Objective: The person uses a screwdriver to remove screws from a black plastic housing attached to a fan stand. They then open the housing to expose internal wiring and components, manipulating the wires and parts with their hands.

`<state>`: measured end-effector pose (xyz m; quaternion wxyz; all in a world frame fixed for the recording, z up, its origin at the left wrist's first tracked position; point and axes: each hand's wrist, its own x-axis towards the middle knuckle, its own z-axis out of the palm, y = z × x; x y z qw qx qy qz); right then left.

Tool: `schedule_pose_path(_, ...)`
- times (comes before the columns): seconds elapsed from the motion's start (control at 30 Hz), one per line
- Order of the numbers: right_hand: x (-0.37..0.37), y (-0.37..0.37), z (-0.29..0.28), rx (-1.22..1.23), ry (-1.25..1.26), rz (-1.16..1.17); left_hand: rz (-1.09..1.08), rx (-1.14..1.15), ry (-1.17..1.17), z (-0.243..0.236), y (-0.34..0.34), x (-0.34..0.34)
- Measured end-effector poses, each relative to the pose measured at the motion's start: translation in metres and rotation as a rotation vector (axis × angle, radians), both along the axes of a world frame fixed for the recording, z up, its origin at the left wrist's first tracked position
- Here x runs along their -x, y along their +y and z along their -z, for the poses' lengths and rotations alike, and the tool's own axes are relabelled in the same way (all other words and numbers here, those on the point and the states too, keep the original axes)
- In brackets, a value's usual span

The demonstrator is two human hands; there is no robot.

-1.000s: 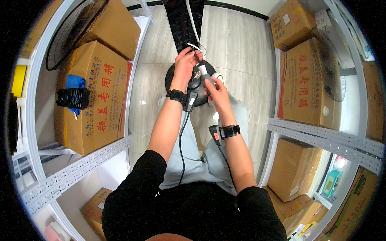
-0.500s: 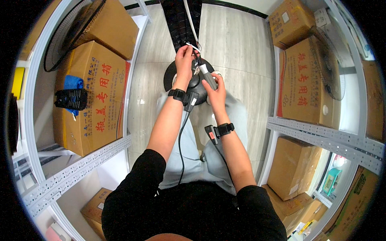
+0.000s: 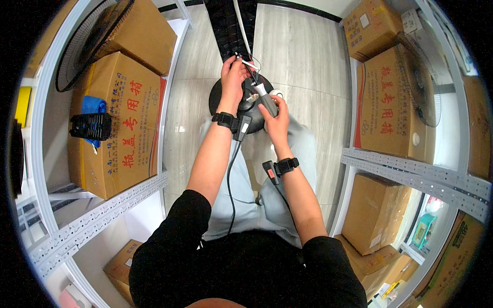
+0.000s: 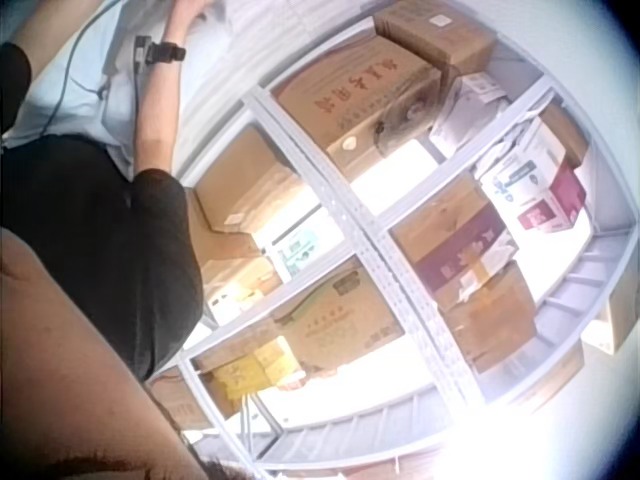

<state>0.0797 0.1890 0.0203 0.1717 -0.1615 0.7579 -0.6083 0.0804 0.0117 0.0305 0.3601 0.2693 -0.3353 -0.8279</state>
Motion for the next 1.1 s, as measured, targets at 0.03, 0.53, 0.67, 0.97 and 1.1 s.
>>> schedule_pose_path(0.03, 0.001, 0.000, 0.001, -0.007, 0.031, -0.002, 0.008, 0.012, -0.002, 0.000, -0.001, -0.001)
schedule_pose_path(0.53, 0.002, 0.002, -0.018, -0.114, 0.321, 0.014, -0.052, 0.171, -0.054, -0.004, 0.001, 0.004)
schedule_pose_path(0.67, 0.003, 0.011, -0.021, -0.118, 0.316, 0.008, 0.006, 0.183, -0.085, -0.003, 0.004, 0.001)
schedule_pose_path(0.97, 0.011, 0.025, -0.020, -0.108, 0.275, -0.005, 0.066, 0.184, -0.041, -0.008, 0.013, -0.007)
schedule_pose_path(1.1, 0.012, 0.032, -0.019, -0.096, 0.246, -0.022, 0.074, 0.186, -0.008, -0.009, 0.018, -0.011)
